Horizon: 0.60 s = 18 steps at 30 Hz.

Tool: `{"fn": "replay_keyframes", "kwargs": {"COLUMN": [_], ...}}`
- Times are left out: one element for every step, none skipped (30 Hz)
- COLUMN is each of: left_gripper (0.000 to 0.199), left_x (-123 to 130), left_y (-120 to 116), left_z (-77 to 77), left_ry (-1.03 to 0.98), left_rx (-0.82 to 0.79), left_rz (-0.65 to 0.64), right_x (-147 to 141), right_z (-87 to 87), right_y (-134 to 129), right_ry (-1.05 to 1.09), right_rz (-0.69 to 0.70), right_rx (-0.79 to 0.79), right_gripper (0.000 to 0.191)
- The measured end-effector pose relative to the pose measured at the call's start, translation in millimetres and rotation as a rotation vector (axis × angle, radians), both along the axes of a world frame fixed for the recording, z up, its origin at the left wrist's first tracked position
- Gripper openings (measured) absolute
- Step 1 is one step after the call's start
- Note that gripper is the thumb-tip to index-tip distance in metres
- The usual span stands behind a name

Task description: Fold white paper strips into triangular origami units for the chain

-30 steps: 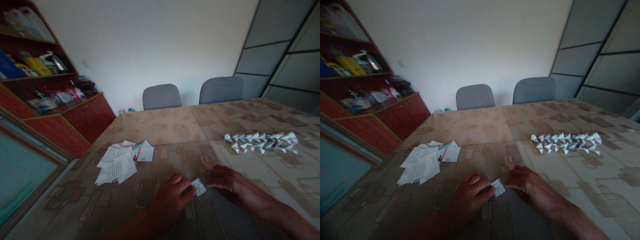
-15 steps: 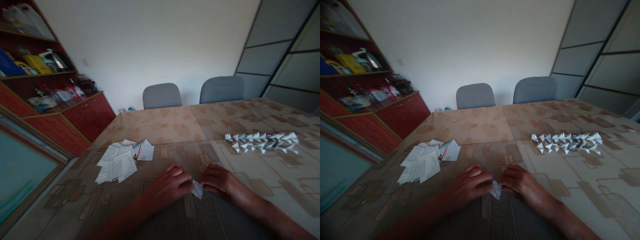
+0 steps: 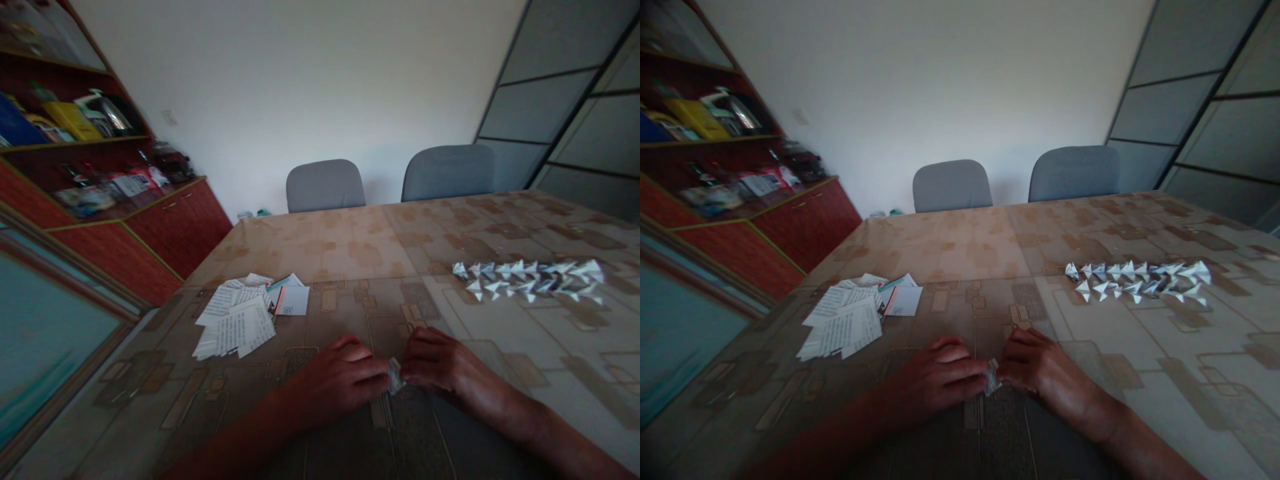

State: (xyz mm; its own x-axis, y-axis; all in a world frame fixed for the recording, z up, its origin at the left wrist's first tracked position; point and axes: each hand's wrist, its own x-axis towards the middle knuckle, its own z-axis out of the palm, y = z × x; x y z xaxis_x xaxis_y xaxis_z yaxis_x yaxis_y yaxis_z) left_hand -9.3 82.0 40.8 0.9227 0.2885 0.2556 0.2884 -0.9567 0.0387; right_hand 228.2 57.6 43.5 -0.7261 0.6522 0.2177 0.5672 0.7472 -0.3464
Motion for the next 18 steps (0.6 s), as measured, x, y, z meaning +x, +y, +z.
{"fn": "replay_keyframes", "kwargs": {"left_gripper": [0.018,0.019,0.021,0.022,0.023,0.023,0.024,0.024,0.023,0.023,0.022,0.021,0.020,0.019,0.019,0.018,0.018,0.019], "left_x": [-2,-3,-5,-6,-7,-7,-8,-8,-8,-8,-8,-8,-7,-7,-7,-7,-7,-7], "left_y": [-1,-1,-1,-1,-2,-2,-2,-3,-3,-4,-4,-4,-5,-5,-4,-4,-4,-3], "left_z": [-0.3,-0.7,-1.1,-1.4,-1.5,-1.3,-1.0,-0.6,-0.1,0.2,0.3,0.2,-0.3,-1.1,-2.0,-2.9,-3.8,-4.6], "left_ry": [0.009,0.021,0.032,0.041,0.051,0.056,0.059,0.055,0.044,0.032,0.019,0.006,-0.007,-0.018,-0.026,-0.030,-0.028,-0.025], "left_rx": [-0.004,-0.008,-0.012,-0.015,-0.019,-0.023,-0.027,-0.032,-0.035,-0.038,-0.041,-0.044,-0.046,-0.047,-0.045,-0.042,-0.040,-0.037], "left_rz": [-0.013,-0.024,-0.031,-0.036,-0.039,-0.041,-0.039,-0.037,-0.036,-0.035,-0.032,-0.028,-0.025,-0.022,-0.018,-0.021,-0.029,-0.038], "right_x": [0,0,-1,-1,-1,-1,-1,-1,-1,-1,-1,0,0,0,-1,-1,-2,-3], "right_z": [-1.3,-2.8,-4.4,-6.1,-7.7,-9.3,-10.8,-12.3,-13.8,-15.3,-16.7,-18.1,-19.5,-20.7,-21.7,-22.6,-23.3,-23.8], "right_y": [0,-1,-1,-1,-1,-1,-1,0,1,1,2,3,4,5,5,6,6,6], "right_ry": [0.013,0.025,0.036,0.046,0.057,0.075,0.096,0.117,0.135,0.149,0.159,0.168,0.175,0.184,0.190,0.195,0.198,0.198], "right_rz": [0.001,0.000,-0.004,-0.012,-0.019,-0.025,-0.030,-0.035,-0.041,-0.048,-0.058,-0.069,-0.082,-0.095,-0.110,-0.127,-0.147,-0.172], "right_rx": [-0.002,-0.007,-0.012,-0.026,-0.044,-0.065,-0.088,-0.108,-0.124,-0.137,-0.148,-0.160,-0.175,-0.189,-0.202,-0.214,-0.223,-0.228], "right_gripper": [0.037,0.037,0.036,0.034,0.031,0.026,0.022,0.017,0.014,0.012,0.011,0.011,0.010,0.010,0.010,0.009,0.008,0.008]}}
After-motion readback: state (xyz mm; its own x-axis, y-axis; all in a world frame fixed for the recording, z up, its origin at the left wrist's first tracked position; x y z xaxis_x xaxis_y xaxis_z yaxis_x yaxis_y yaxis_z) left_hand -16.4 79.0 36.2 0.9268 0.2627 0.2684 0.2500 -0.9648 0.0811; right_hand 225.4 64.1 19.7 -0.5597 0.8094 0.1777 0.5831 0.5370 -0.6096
